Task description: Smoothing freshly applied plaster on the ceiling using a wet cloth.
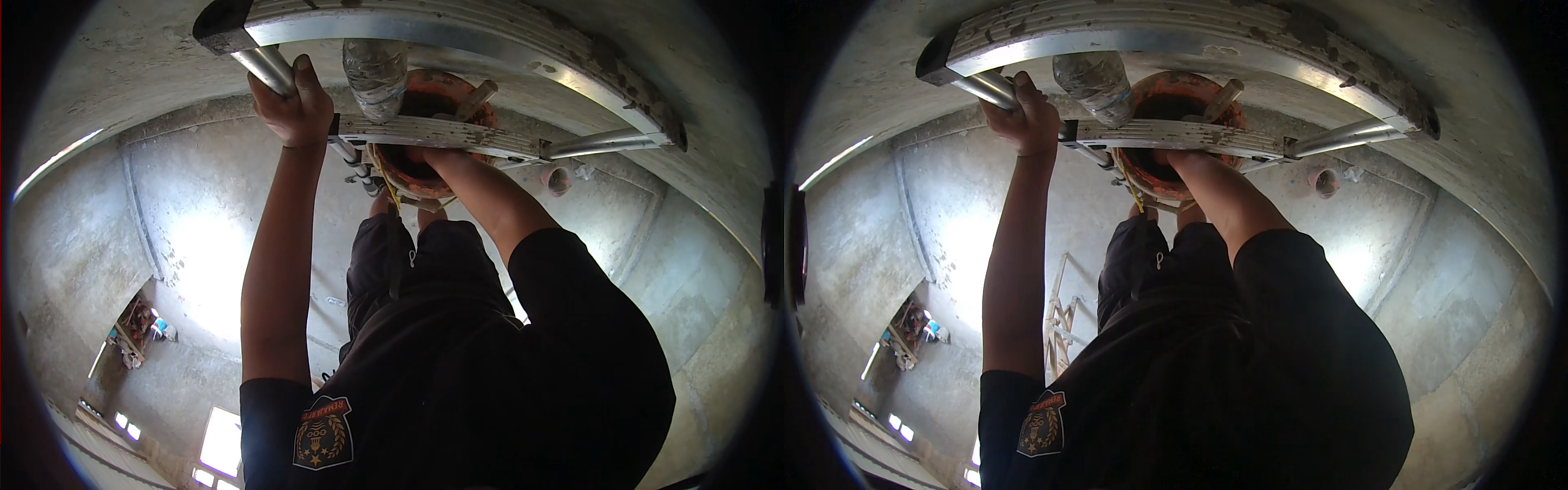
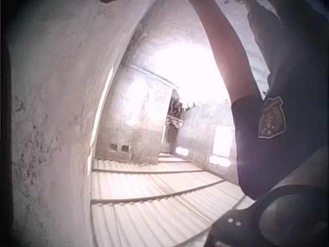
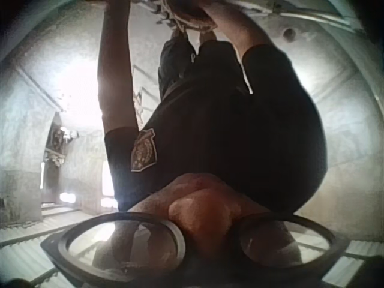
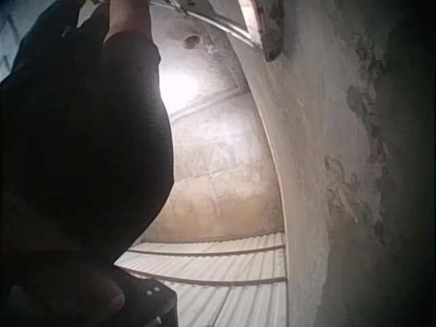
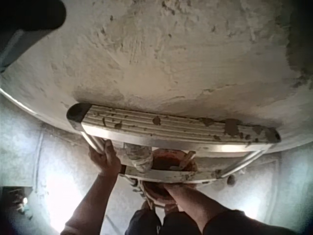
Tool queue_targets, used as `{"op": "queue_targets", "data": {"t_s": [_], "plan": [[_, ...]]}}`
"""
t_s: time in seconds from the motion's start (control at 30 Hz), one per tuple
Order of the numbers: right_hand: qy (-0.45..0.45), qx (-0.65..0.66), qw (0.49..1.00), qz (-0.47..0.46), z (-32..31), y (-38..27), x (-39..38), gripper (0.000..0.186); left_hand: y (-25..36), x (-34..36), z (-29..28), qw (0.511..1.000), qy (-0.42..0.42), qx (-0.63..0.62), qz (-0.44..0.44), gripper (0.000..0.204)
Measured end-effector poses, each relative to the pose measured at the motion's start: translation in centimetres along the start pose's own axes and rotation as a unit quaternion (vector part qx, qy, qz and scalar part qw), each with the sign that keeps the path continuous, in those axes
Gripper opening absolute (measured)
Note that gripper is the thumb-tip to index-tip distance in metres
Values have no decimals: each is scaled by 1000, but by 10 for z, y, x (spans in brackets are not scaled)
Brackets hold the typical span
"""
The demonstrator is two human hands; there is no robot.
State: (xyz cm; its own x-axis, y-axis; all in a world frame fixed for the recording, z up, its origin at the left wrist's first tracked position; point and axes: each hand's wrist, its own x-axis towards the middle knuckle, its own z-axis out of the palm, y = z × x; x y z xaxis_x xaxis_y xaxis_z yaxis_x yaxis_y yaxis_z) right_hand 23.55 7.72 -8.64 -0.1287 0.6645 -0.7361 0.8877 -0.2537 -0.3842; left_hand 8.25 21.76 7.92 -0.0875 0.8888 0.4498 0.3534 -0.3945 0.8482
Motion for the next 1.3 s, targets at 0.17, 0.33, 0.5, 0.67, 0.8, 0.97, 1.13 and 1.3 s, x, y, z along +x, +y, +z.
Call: {"op": "queue_targets", "data": {"t_s": [0.17,0.33,0.5,0.67,0.8,0.97,1.13,1.3], "plan": [[0,-6,1000,7,-15,10,10,46,5,1,8,999,15,-30,-31,37],[-4,-15,1000,1,-23,1,13,46,-5,1,-2,1000,-7,12,12,36],[-1,-25,1000,0,-29,5,-3,45,-4,1,1,1000,-4,7,20,35],[-1,-34,999,-2,-39,12,-6,45,-4,0,2,1000,0,20,23,37],[-2,-43,999,-6,-35,13,-30,44,-8,-2,2,1000,22,-11,-7,47],[-2,-59,998,-9,-33,24,-36,44,-8,-3,2,999,27,-1,-28,43],[46,282,957,-44,10,58,-23,43,7,-3,6,1000,11,16,1,53],[134,108,982,-83,42,82,-44,34,12,3,8,999,36,29,29,37]]}}
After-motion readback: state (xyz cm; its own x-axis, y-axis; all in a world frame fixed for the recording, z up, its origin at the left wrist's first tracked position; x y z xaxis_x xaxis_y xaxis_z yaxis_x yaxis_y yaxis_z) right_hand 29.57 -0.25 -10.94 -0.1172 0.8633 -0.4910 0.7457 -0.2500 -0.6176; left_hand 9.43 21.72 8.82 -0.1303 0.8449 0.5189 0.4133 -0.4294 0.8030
